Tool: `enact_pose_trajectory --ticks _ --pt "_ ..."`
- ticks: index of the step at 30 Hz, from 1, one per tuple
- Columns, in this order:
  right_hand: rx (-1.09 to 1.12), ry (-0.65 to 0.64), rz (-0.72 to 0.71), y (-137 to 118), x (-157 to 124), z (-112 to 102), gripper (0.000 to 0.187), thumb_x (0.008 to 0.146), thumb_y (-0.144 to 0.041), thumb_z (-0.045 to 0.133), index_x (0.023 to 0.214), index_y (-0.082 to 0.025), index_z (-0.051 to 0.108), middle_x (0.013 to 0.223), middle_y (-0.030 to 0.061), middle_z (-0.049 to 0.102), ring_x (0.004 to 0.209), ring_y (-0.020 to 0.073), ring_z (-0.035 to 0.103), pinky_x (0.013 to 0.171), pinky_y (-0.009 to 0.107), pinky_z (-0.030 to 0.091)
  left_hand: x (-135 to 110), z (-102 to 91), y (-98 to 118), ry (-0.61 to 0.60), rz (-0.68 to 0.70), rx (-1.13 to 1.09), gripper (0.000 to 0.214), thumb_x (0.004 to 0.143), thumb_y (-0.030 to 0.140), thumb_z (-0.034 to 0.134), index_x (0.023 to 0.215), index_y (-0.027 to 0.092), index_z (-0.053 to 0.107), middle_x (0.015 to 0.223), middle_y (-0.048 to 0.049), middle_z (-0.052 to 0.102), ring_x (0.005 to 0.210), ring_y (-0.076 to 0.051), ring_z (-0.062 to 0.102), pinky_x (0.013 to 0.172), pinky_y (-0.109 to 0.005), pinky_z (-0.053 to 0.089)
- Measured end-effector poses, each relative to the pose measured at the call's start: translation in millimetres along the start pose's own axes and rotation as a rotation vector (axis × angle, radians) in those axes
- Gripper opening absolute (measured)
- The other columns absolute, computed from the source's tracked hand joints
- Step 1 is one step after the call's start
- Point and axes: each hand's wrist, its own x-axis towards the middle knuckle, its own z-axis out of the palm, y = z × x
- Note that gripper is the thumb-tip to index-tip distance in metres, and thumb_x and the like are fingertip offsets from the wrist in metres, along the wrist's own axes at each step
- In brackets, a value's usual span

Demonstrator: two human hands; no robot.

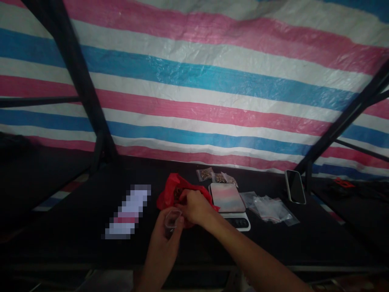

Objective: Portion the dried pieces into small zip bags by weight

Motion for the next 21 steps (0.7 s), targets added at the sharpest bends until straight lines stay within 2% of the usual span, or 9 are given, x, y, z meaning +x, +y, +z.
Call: enact_pose_trajectory --ticks 4,7,11,15,18,21 --pt "0.134 -0.009 0.032 11.1 6.0 -1.3 0.007 0.088 -0.024 0.076 0.088 -0.018 0.076 0.085 0.0041 0.079 0.079 0.0183 0.073 0.062 0.024 0.045 -2.9 2.7 -3.8 0.007 0.028 0.018 0.038 0.09 0.055 0.066 0.108 0.022 0.064 0.099 -0.0078 0.074 0.092 -0.025 0.073 0.083 -0.037 0.059" --pt "0.222 -0.024 0.064 20.0 6.5 -6.2 0.012 0.093 -0.025 0.07 0.085 -0.017 0.073 0.079 0.0024 0.076 0.069 0.0151 0.069 0.06 0.023 0.046 -2.2 1.8 -7.0 0.028 0.034 0.05 0.038 0.091 0.054 0.066 0.111 0.022 0.064 0.101 -0.0085 0.075 0.094 -0.026 0.074 0.084 -0.039 0.059" --pt "0.374 -0.053 0.088 21.4 -3.8 -21.1 0.014 0.099 -0.028 0.064 0.092 -0.018 0.07 0.075 -0.0007 0.072 0.059 0.0109 0.061 0.058 0.022 0.047 4.0 -0.9 -12.7 0.024 0.056 0.144 0.04 0.091 0.049 0.066 0.12 0.022 0.064 0.11 -0.0112 0.077 0.102 -0.028 0.074 0.091 -0.043 0.059" --pt "0.559 -0.031 0.08 13.8 -18.3 -39.2 0.016 0.099 -0.033 0.066 0.091 -0.019 0.069 0.07 -0.0032 0.067 0.055 0.0091 0.055 0.056 0.021 0.043 10.3 -0.4 -12.3 0.03 0.088 0.211 0.039 0.091 0.047 0.067 0.121 0.021 0.066 0.107 -0.0124 0.079 0.1 -0.03 0.076 0.088 -0.043 0.06" --pt "0.547 -0.018 0.053 7.4 -25.4 -46.1 0.018 0.099 -0.036 0.066 0.092 -0.02 0.069 0.068 -0.0039 0.066 0.056 0.01 0.056 0.057 0.022 0.044 13.1 1.9 -7.7 0.029 0.106 0.272 0.036 0.092 0.046 0.064 0.118 0.022 0.066 0.106 -0.0126 0.08 0.098 -0.031 0.077 0.085 -0.043 0.06" --pt "0.464 0.055 -0.028 2.6 -29.1 -44.0 0.013 0.098 -0.031 0.067 0.092 -0.02 0.068 0.076 -0.0012 0.07 0.067 0.013 0.064 0.065 0.024 0.049 14.8 4.4 -3.8 0.028 0.14 0.344 0.035 0.092 0.043 0.064 0.121 0.023 0.066 0.11 -0.0134 0.08 0.1 -0.032 0.077 0.085 -0.044 0.059"
